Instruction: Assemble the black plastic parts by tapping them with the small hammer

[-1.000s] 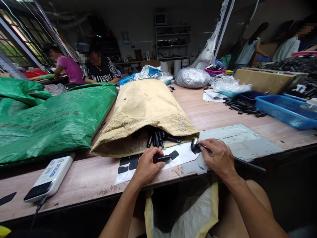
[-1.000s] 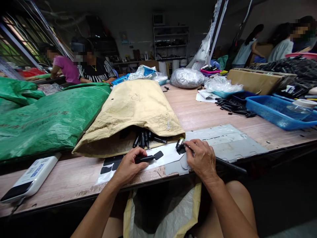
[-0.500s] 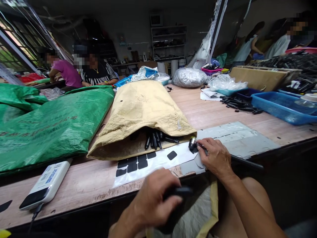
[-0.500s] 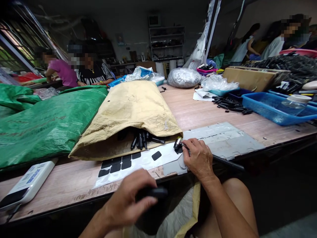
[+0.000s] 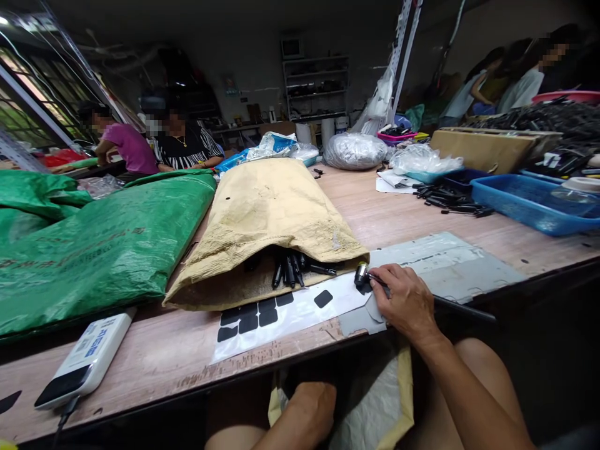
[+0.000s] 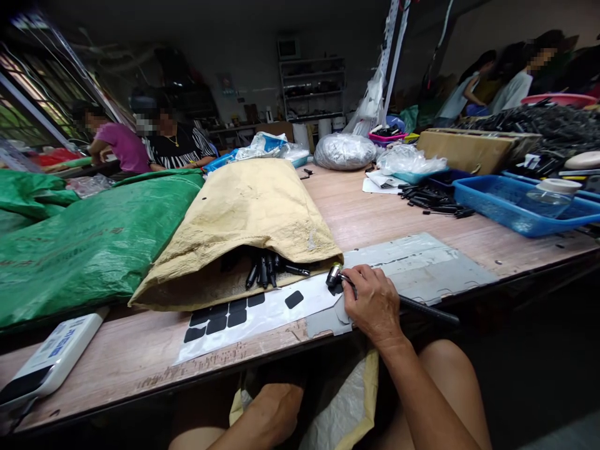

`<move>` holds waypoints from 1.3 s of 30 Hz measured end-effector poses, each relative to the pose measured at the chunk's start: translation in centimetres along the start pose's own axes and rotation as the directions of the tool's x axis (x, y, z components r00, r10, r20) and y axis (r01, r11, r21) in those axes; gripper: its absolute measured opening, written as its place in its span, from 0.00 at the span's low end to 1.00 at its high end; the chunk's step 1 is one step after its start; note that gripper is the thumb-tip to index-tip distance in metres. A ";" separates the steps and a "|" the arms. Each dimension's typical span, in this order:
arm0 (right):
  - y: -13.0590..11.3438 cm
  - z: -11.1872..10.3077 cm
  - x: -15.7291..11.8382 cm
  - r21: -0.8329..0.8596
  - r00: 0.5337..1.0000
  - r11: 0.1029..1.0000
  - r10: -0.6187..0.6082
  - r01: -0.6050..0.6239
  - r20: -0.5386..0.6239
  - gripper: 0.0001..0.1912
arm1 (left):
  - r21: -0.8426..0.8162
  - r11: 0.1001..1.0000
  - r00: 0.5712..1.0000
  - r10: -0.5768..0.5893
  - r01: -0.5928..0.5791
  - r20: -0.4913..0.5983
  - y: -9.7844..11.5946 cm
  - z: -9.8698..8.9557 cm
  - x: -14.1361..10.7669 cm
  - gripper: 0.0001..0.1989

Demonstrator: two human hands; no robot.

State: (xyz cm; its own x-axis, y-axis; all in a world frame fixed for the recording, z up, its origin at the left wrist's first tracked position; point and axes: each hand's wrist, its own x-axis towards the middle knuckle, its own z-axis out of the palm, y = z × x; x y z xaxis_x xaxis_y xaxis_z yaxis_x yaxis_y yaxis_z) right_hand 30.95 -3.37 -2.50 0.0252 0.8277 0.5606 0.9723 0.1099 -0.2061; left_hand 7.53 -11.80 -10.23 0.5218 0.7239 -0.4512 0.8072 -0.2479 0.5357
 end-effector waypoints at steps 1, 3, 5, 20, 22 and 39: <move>0.0 0.0 0.0 -0.003 1.000 1.000 -0.002 0.002 -0.001 0.12 | 0.071 0.997 1.000 -0.005 0.005 0.003 0.5 -0.6 -0.5 0.15; 0.0 0.0 0.0 -0.008 1.000 1.000 -0.007 0.007 -0.001 0.11 | 0.226 0.974 1.000 0.010 -0.016 0.025 2.1 -2.9 -2.3 0.16; -0.1 0.0 0.0 -0.009 1.000 1.000 -0.009 0.009 -0.005 0.11 | 0.208 0.971 0.990 0.102 -0.120 0.094 3.9 -6.5 -4.7 0.16; 0.1 0.3 0.0 0.024 0.998 1.000 -0.017 0.019 -0.053 0.10 | -0.129 0.922 0.635 -0.347 0.364 -0.690 -3.0 -20.7 0.7 0.10; 0.1 0.4 0.0 0.024 0.998 1.000 -0.014 0.016 -0.053 0.10 | -0.126 0.909 0.629 -0.370 0.397 -0.684 -2.9 -20.5 -0.1 0.10; 0.4 0.1 -0.1 -0.002 0.995 0.999 -0.039 0.039 -0.088 0.06 | -0.014 0.969 0.731 0.177 -0.247 -0.659 -0.2 -14.0 -0.9 0.07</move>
State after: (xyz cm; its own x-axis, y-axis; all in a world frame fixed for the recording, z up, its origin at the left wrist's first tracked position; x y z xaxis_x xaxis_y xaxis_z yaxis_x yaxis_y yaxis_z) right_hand 31.35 -3.33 -2.68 0.0075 0.7714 0.6363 0.9732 0.1407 -0.1821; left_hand 3.08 -3.42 0.05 0.3423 0.9096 0.2355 0.6489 -0.4101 0.6409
